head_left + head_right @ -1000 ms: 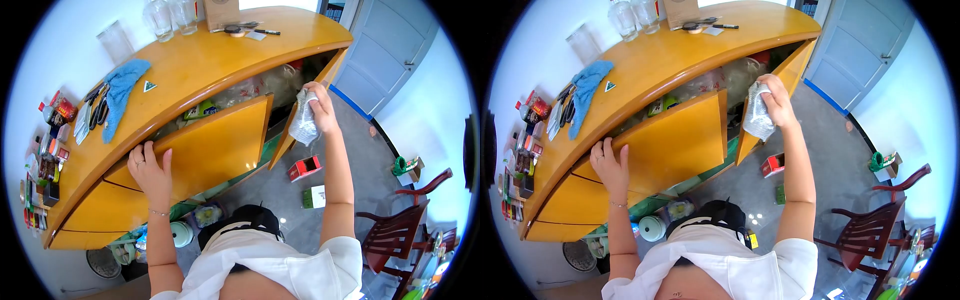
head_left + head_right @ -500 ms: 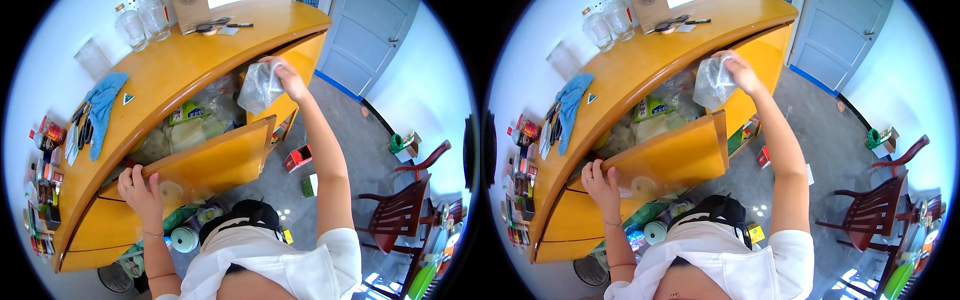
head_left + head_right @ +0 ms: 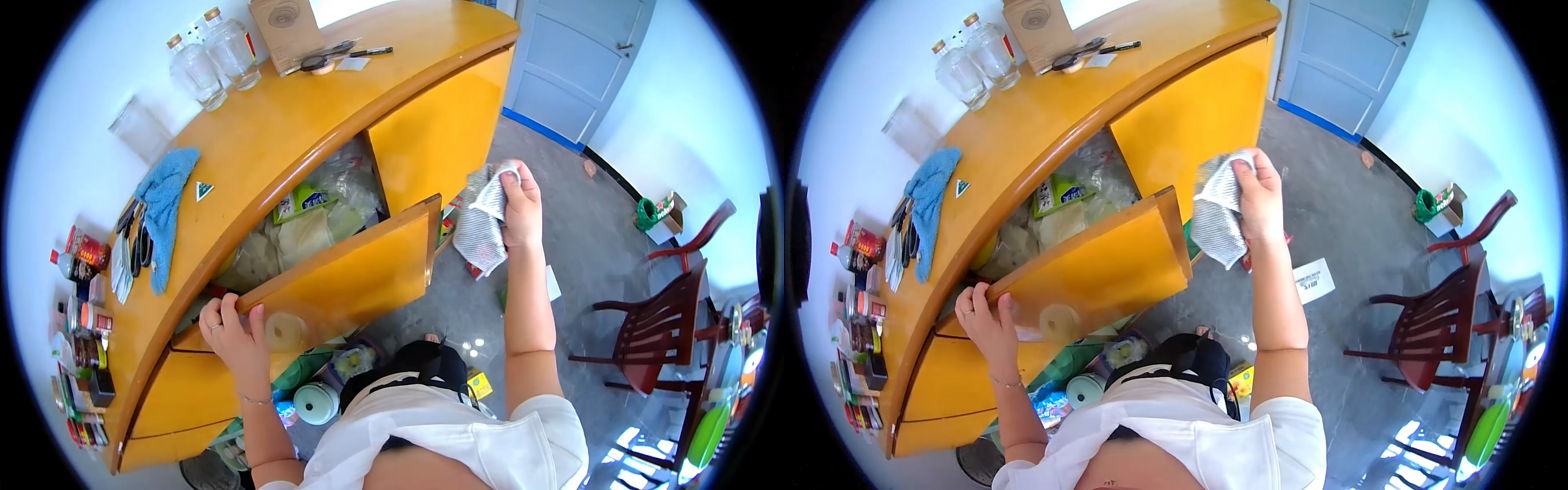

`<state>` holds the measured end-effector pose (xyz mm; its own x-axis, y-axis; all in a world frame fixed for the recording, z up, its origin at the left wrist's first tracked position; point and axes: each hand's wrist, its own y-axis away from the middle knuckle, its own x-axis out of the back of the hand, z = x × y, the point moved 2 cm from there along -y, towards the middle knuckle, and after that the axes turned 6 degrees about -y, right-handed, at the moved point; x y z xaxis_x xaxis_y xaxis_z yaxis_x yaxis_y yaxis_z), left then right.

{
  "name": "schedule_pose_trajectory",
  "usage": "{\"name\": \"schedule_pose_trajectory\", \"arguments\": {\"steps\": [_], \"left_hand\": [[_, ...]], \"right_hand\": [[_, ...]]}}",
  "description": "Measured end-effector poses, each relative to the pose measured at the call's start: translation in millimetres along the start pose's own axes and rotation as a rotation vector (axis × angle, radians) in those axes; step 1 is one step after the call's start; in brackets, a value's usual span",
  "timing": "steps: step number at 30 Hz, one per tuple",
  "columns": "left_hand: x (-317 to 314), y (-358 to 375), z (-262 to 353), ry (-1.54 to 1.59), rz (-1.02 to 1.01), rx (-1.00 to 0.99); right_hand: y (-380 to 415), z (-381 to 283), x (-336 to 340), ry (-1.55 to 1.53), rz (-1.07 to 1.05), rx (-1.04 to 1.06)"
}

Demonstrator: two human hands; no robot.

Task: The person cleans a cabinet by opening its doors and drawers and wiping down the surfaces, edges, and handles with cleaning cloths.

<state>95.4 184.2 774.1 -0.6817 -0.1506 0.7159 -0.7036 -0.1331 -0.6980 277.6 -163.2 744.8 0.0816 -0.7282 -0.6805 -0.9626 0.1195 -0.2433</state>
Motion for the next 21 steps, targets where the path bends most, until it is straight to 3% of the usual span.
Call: {"name": "schedule_pose_trajectory", "arguments": {"steps": [2,4,8,10,12,15,18,21], "left_hand": [[0,1,-1,0.013,-0.006,-0.008],[1,0,-4,0.027,-0.005,-0.029],[-5,-1,-10,0.093,0.041,-0.072],[-5,-1,-11,0.112,0.050,-0.074],[-4,-4,-11,0.117,0.018,-0.058],[-10,-8,-9,0.114,0.050,-0.061],[-12,-10,-6,0.100,0.052,-0.045],[-12,-12,-4,0.116,0.012,0.008]], "right_hand": [[9,-1,-23,0.162,-0.025,0.015],[16,10,-37,0.413,-0.005,0.183],[41,61,-30,0.420,0.147,0.411],[44,107,-11,0.366,0.163,0.426],[49,144,19,0.489,0.232,0.401],[52,193,48,0.335,0.300,0.184],[41,193,56,0.222,0.193,0.186],[29,158,38,0.169,0.011,-0.130]]}}
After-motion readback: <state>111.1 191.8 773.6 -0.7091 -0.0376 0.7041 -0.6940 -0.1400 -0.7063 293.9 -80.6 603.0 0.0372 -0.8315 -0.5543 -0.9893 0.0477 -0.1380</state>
